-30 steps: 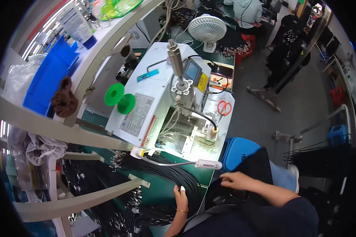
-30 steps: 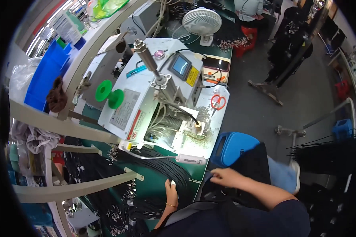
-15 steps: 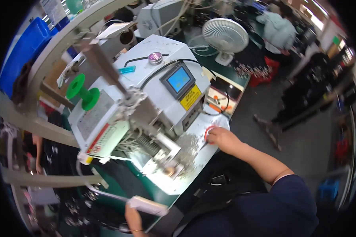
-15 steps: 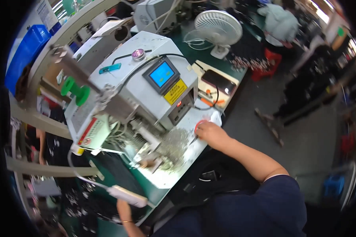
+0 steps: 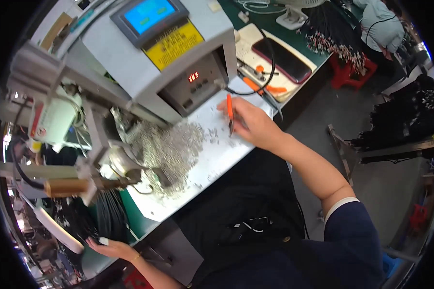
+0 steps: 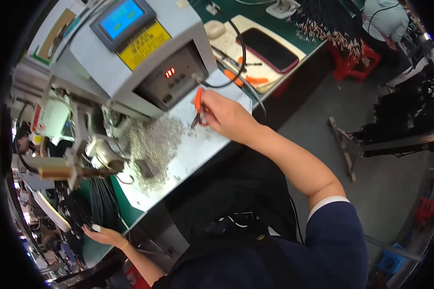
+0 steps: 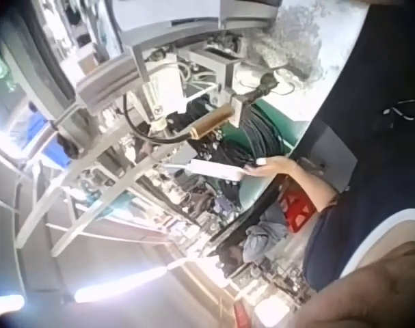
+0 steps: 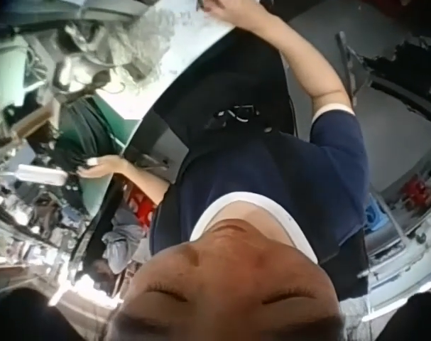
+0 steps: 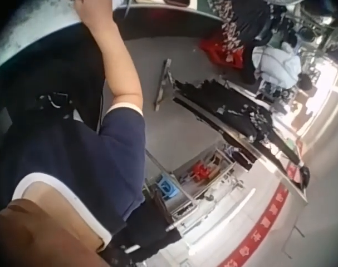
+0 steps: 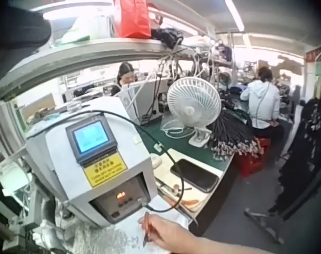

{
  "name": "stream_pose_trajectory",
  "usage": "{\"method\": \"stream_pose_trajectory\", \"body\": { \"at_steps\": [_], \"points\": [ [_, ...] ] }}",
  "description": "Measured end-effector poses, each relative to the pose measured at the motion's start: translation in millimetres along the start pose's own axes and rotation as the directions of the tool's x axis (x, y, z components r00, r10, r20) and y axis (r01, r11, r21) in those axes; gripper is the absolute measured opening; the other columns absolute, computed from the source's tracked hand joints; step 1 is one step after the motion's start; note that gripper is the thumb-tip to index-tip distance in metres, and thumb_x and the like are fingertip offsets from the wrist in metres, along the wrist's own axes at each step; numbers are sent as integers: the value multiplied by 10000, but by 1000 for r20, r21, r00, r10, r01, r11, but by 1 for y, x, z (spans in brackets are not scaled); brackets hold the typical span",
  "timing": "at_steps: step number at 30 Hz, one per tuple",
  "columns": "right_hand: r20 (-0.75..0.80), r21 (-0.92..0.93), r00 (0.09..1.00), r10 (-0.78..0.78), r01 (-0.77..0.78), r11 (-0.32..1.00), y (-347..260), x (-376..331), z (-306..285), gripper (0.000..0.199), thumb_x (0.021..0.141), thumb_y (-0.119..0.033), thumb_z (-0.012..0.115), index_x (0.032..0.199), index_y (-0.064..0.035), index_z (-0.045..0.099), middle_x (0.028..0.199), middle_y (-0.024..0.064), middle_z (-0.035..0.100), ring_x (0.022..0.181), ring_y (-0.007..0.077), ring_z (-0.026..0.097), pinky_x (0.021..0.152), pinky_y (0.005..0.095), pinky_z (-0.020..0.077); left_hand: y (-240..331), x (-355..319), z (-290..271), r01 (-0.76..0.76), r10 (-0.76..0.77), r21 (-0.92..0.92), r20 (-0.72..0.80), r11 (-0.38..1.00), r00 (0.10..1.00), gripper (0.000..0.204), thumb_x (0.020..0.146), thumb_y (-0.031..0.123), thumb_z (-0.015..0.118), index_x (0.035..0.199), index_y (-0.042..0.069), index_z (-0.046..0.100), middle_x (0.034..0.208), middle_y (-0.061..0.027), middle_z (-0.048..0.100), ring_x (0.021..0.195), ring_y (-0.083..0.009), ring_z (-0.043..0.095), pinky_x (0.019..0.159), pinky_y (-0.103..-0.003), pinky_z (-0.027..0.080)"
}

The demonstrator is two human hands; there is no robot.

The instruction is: Trim wire ends with scissors and use a machine to strip and process bundles of cables.

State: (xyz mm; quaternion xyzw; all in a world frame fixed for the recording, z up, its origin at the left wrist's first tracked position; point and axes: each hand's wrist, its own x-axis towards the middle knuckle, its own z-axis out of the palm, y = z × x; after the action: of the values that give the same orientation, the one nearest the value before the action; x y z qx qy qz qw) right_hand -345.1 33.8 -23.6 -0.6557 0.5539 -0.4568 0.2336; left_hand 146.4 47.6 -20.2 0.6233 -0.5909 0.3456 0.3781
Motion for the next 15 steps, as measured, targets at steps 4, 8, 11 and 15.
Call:
{"method": "stream_pose_trajectory", "body": {
  "at_steps": [4, 8, 11, 15],
  "points": [
    [-85, 18, 987, -139, 141, 990, 3, -4, 4, 336, 749, 38, 542, 1070, -40, 483, 985, 76, 570, 860, 185, 593, 711, 274, 470, -6, -12, 10, -76, 89, 101, -136, 992, 987, 427, 923, 343, 363, 1111, -13, 504, 1123, -177, 524, 1060, -345, 477, 914, -428, 358],
    [-184, -45, 969, -165, 160, 986, 10, -4, 13, 279, 774, 25, 544, 1042, -26, 486, 899, 93, 581, 798, 193, 604, 688, 270, 478, -17, -16, 22, -112, 137, 152, -164, 982, 977, 376, 911, 336, 388, 1028, 15, 548, 1056, -156, 555, 1025, -334, 492, 881, -427, 372],
    [-189, -104, 950, -248, 231, 967, 8, -3, 20, 234, 777, 5, 563, 1002, -11, 499, 825, 97, 577, 755, 193, 606, 660, 266, 476, -24, -17, 24, -88, 121, 182, -173, 979, 978, 364, 907, 336, 394, 1032, 32, 552, 1066, -157, 551, 1042, -333, 481, 891, -427, 366],
    [-174, -59, 967, -186, 178, 982, -1, -7, 15, 182, 768, -25, 598, 933, 5, 526, 774, 100, 579, 718, 189, 605, 624, 262, 468, -14, -17, 20, -40, 72, 169, -190, 985, 979, 360, 903, 341, 404, 1038, 42, 551, 1091, -158, 539, 1070, -331, 465, 911, -425, 353]
  ]
}}
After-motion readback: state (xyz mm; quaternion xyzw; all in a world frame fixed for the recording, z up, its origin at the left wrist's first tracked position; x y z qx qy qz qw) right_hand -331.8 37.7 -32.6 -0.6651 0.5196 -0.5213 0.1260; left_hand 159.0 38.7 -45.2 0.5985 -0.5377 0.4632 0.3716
